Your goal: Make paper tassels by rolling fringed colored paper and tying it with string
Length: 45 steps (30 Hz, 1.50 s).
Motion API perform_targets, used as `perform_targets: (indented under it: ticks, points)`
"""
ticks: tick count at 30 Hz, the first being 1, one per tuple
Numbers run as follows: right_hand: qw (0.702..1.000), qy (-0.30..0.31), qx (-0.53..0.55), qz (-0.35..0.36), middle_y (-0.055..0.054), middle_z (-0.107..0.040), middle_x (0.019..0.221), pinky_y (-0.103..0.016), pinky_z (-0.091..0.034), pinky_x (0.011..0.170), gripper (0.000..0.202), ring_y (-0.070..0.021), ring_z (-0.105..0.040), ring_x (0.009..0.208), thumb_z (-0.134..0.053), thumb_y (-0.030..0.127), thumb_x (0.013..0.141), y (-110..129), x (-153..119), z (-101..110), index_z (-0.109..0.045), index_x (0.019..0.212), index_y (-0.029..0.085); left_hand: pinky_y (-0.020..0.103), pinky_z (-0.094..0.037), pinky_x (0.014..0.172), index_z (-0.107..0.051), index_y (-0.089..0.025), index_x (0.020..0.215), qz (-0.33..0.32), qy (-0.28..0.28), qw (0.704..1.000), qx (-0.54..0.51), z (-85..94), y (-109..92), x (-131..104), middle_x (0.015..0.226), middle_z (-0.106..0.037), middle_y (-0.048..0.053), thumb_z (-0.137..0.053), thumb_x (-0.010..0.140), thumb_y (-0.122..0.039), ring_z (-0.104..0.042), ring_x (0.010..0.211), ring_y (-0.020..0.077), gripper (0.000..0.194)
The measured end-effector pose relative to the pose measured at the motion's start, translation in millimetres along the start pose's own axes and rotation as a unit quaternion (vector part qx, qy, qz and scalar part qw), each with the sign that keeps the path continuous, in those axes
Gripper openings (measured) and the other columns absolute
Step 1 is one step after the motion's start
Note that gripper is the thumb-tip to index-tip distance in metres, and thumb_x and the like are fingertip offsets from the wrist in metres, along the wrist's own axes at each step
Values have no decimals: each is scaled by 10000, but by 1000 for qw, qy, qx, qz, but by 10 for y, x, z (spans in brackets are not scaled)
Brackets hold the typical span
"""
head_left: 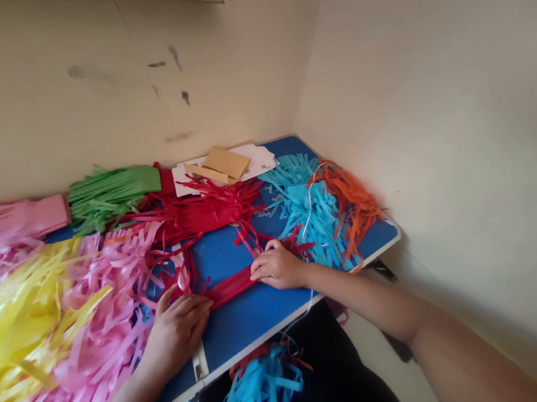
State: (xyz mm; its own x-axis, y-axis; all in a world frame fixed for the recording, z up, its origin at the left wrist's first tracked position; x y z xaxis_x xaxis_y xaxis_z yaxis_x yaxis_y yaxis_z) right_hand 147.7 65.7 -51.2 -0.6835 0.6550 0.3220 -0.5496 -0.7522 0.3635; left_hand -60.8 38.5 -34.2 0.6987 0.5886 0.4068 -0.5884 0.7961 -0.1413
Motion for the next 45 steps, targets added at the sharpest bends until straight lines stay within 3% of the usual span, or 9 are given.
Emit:
perform_targets:
  ticks: [7, 12, 16, 20, 27, 34, 38, 41, 45]
  points:
    - [1000, -17, 15, -7, -12, -752, 1010, -388, -245, 911, 114, -133, -658, 882, -626, 240, 918, -10, -41, 33, -737, 909, 217, 618, -236, 1099, -711, -211, 1014, 58, 30, 987, 147, -19, -229, 176, 844, -741, 54, -590, 883, -432, -689, 734, 237, 284]
    - [1000, -19, 5, -7, -24, -747, 1010, -380, -249, 896, 134, -141, -648, 906, -634, 293, 924, 6, -46, 45, -734, 931, 205, 638, -174, 1133, -727, -259, 971, 71, 33, 972, 221, -81, -345, 168, 878, -749, 18, -496, 911, -156, -673, 717, 209, 260]
    - [999, -11, -4, -37, -8, -750, 976, -371, -237, 877, 139, -139, -632, 899, -643, 306, 934, -28, -13, 51, -746, 886, 224, 617, -158, 1141, -734, -267, 946, 87, -4, 984, 158, -14, -276, 87, 887, -757, 5, -495, 928, -209, -689, 770, 210, 247]
    - [993, 10, -12, -118, -8, -734, 931, -340, -250, 817, 191, -142, -599, 865, -642, 327, 932, -112, 87, 51, -738, 824, 202, 551, -256, 1067, -734, -283, 826, 166, -23, 983, 75, 0, -85, 71, 883, -759, -4, -533, 930, -402, -692, 833, 227, 255]
    - [976, 47, -61, -205, -13, -671, 786, -322, -250, 760, 255, -156, -557, 806, -642, 330, 880, -161, 242, -18, -677, 686, 168, 438, -373, 886, -692, -236, 667, 263, 0, 963, 59, -107, 93, 132, 720, -718, 19, -487, 929, -469, -643, 795, 245, 406]
    - [971, 68, -53, -224, -8, -642, 751, -320, -255, 772, 260, -153, -531, 772, -637, 312, 859, -200, 263, -54, -635, 646, 164, 420, -375, 826, -675, -238, 648, 268, 56, 960, 58, -186, 166, 167, 712, -715, 20, -494, 916, -486, -628, 796, 237, 407]
    - [966, 43, -91, -238, -26, -656, 837, -342, -273, 792, 189, -183, -531, 821, -667, 352, 849, -142, 242, 42, -646, 782, 177, 481, -362, 901, -701, -237, 812, 252, 29, 961, 107, -120, 105, 189, 831, -729, 50, -516, 913, -434, -624, 871, 267, 289]
    - [975, 11, -171, -141, -73, -665, 1015, -398, -269, 854, 104, -229, -515, 966, -601, 274, 906, 70, 256, 134, -643, 949, 188, 543, -292, 1014, -706, -308, 997, 144, 8, 978, 153, -57, -101, 274, 943, -724, 36, -501, 921, -232, -608, 975, 275, 231]
    - [977, 71, -192, 54, -62, -676, 923, -424, -273, 846, 176, -218, -513, 907, -495, 238, 971, 326, 247, 1, -645, 900, 179, 525, -276, 1059, -712, -296, 943, 66, 21, 987, 147, -45, -260, 366, 918, -725, 9, -494, 896, -134, -599, 993, 262, 276]
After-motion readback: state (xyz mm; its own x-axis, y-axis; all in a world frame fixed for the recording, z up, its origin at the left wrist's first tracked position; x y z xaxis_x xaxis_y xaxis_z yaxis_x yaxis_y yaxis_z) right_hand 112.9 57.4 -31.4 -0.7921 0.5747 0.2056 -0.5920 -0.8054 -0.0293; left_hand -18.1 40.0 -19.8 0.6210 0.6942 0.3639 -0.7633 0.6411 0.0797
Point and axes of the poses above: each hand's wrist, its own x-axis towards the middle knuckle, its own z-axis out of the back of the hand, y = z × x, the point moved 7 cm from there along x, towards the middle knuckle
